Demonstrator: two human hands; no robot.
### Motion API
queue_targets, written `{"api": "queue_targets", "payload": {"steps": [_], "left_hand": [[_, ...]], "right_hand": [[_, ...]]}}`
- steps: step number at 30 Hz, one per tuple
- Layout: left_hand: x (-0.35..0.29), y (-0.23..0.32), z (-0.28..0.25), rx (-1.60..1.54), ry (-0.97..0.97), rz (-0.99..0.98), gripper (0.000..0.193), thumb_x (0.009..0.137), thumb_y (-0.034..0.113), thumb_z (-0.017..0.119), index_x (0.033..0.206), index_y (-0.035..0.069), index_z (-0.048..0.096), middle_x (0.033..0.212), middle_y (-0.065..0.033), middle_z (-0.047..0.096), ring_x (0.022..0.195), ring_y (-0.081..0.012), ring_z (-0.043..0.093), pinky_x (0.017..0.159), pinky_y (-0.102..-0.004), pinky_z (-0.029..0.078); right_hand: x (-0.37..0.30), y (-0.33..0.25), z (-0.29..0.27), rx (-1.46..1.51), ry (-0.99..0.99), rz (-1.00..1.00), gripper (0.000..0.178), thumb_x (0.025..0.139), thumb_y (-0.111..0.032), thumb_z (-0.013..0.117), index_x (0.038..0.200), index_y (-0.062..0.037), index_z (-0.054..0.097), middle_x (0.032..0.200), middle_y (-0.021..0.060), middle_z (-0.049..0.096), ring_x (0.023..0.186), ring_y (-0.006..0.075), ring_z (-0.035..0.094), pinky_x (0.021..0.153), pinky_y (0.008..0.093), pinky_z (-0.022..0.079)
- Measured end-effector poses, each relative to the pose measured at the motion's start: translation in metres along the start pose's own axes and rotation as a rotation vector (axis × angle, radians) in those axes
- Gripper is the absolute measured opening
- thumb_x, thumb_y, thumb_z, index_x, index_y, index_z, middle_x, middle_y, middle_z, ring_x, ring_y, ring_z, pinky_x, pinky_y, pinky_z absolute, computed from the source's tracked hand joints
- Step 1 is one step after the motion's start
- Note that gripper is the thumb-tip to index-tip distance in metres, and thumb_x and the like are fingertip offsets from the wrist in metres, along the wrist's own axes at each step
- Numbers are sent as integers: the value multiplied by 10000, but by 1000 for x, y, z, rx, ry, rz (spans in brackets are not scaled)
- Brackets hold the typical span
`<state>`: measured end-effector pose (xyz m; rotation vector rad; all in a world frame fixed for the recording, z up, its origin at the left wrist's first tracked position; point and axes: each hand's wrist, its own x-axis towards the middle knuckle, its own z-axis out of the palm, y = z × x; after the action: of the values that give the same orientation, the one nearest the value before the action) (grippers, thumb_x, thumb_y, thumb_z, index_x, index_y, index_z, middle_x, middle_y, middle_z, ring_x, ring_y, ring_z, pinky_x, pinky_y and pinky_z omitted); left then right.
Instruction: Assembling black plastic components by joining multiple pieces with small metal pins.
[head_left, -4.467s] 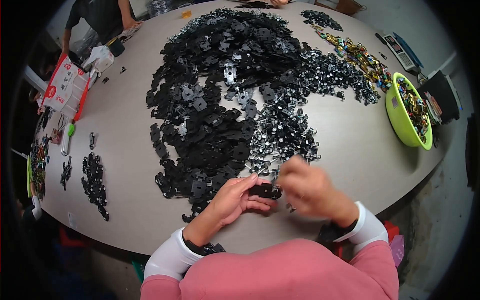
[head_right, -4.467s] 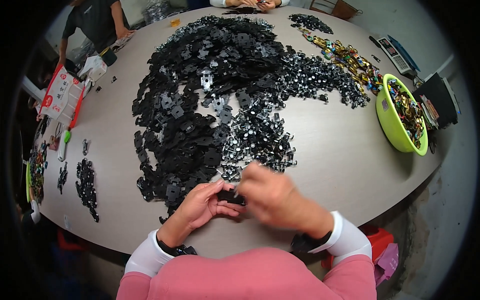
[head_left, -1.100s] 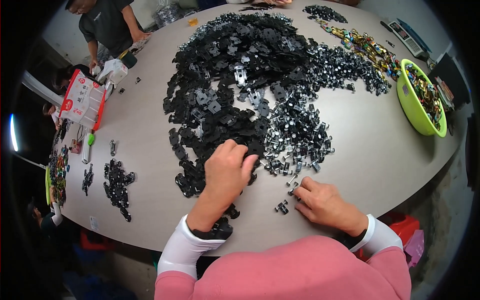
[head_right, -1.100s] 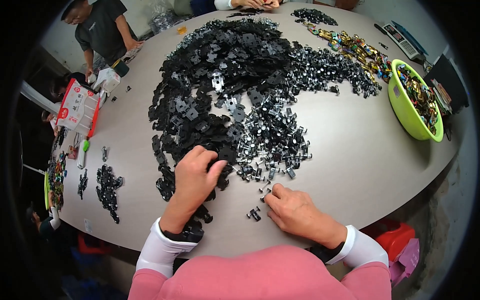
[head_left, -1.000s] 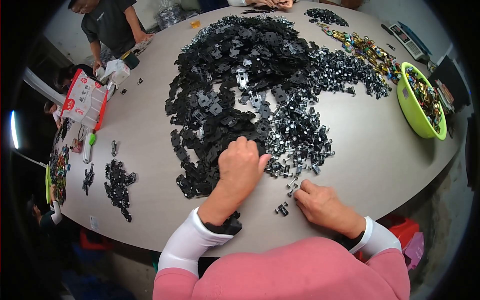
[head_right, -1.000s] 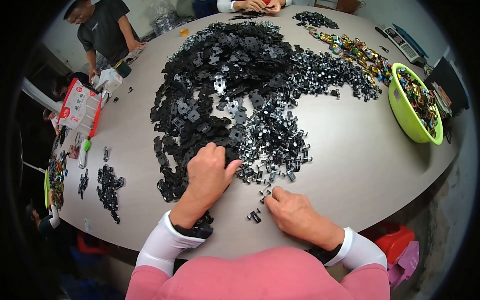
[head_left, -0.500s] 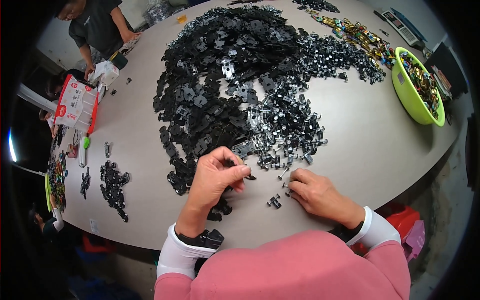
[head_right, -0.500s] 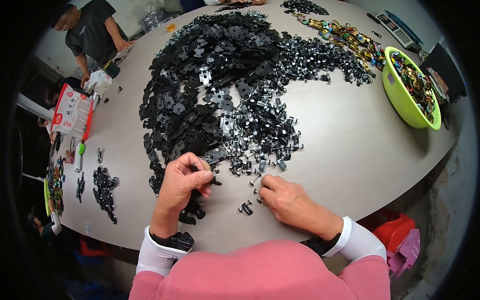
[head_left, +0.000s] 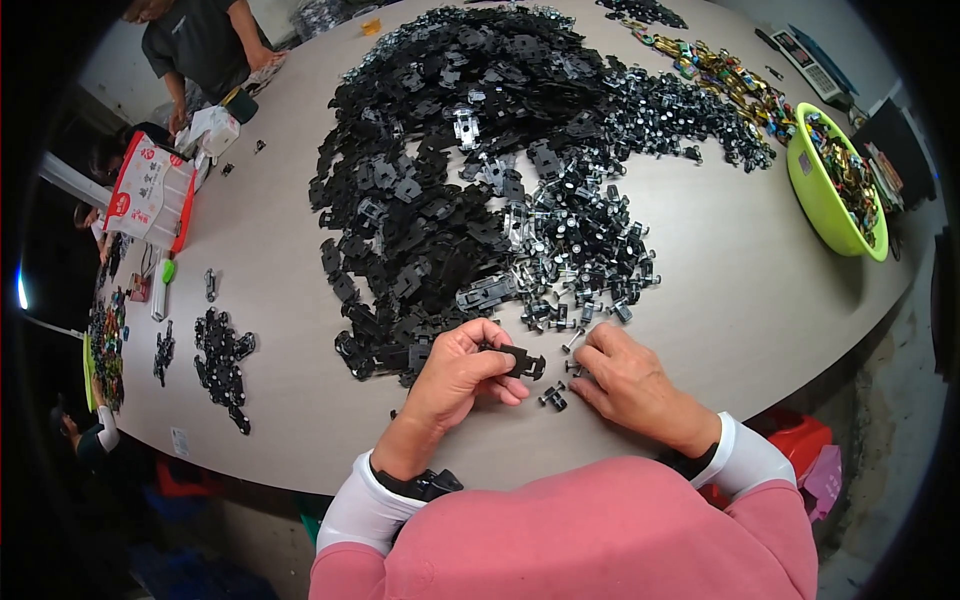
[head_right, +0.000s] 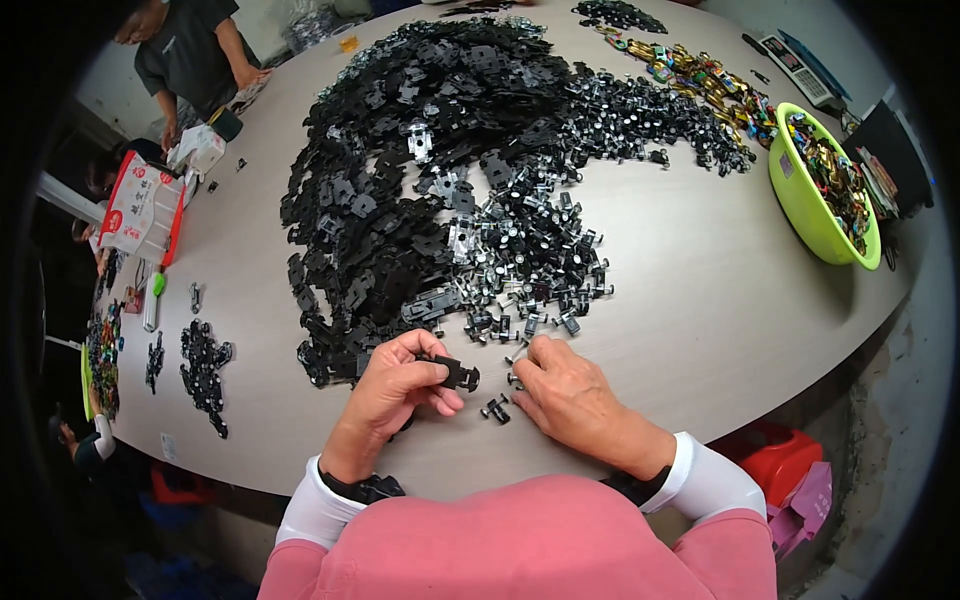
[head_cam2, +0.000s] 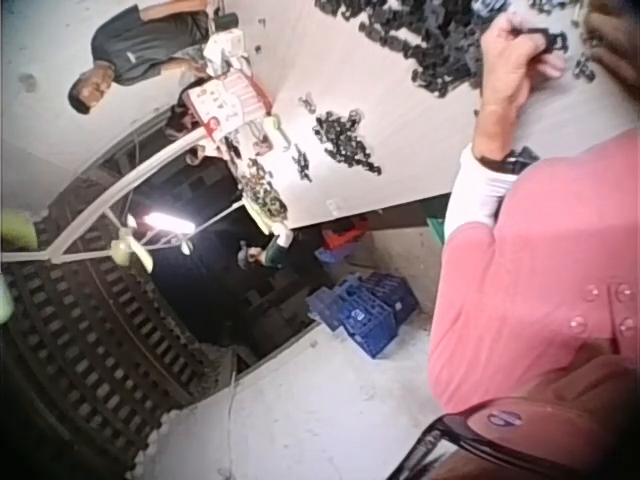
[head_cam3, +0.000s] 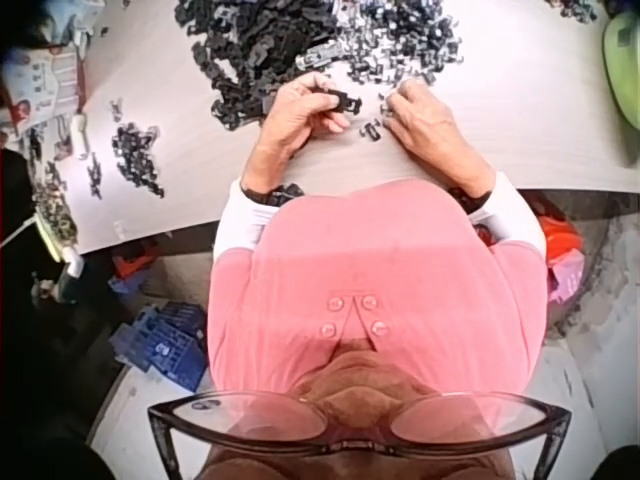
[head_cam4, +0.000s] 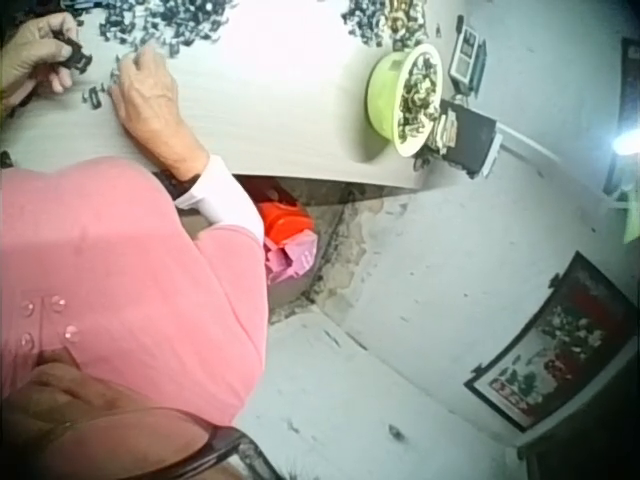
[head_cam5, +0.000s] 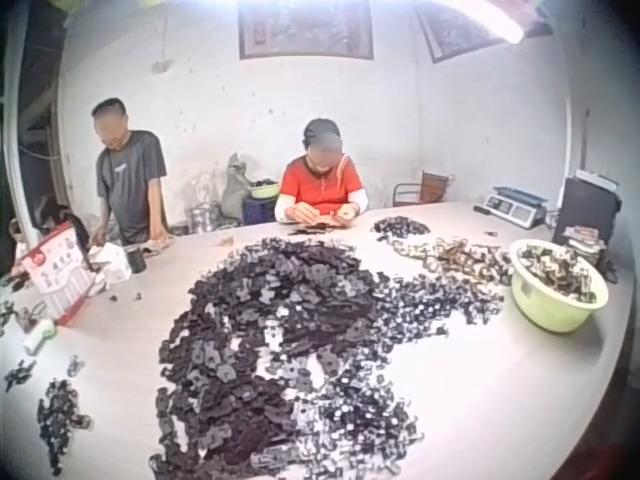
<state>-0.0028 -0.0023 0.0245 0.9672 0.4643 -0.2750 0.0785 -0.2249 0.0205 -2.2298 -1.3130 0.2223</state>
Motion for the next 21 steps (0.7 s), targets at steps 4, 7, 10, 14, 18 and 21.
{"api": "queue_targets", "payload": {"steps": [4, 7, 10, 14, 18, 21], "left_hand": [[2, -4, -4, -67, -53, -25, 147, 837, -9, 599, 952, 16, 511, 796, -88, 599, 584, -210, 665, 513, -282, 572], [3, -6, 0, -65, -68, -44, 197, 855, -3, 591, 1041, 5, 529, 783, -110, 635, 599, -219, 669, 521, -295, 569], [4, -8, 5, -75, -75, 11, 297, 868, 14, 603, 1158, 1, 539, 806, -119, 646, 617, -200, 669, 537, -291, 570], [7, -13, 3, -11, -47, 87, 361, 871, 22, 616, 1222, -22, 541, 860, -126, 666, 662, -177, 672, 626, -283, 578], [1, -11, 7, 43, -102, 109, 332, 854, 14, 642, 1171, -55, 570, 897, -129, 674, 740, -177, 678, 698, -277, 573], [3, -14, 10, 94, -100, 88, 305, 859, 49, 655, 1140, -56, 596, 871, -120, 670, 714, -171, 669, 689, -272, 572]], "right_hand": [[4, 2, -2, 139, 143, -58, 276, 743, -77, 715, 962, -15, 560, 921, 119, 516, 812, 280, 563, 660, 362, 485], [8, -3, -7, 238, 236, -98, 314, 726, -36, 716, 1001, -15, 565, 971, 126, 538, 760, 273, 583, 631, 349, 494], [13, -7, -5, 271, 265, -167, 346, 712, -4, 734, 1016, -4, 568, 982, 119, 561, 681, 195, 610, 571, 291, 522], [17, -6, 1, 309, 258, -135, 354, 705, 12, 732, 1018, -5, 567, 988, 115, 560, 697, 173, 613, 591, 271, 530], [18, -4, -2, 328, 270, -137, 361, 691, 8, 736, 1011, -11, 570, 991, 120, 567, 747, 208, 619, 608, 291, 527], [21, -7, -5, 293, 294, -264, 377, 673, -4, 743, 1010, -18, 575, 991, 128, 576, 795, 255, 617, 641, 323, 521]]}}
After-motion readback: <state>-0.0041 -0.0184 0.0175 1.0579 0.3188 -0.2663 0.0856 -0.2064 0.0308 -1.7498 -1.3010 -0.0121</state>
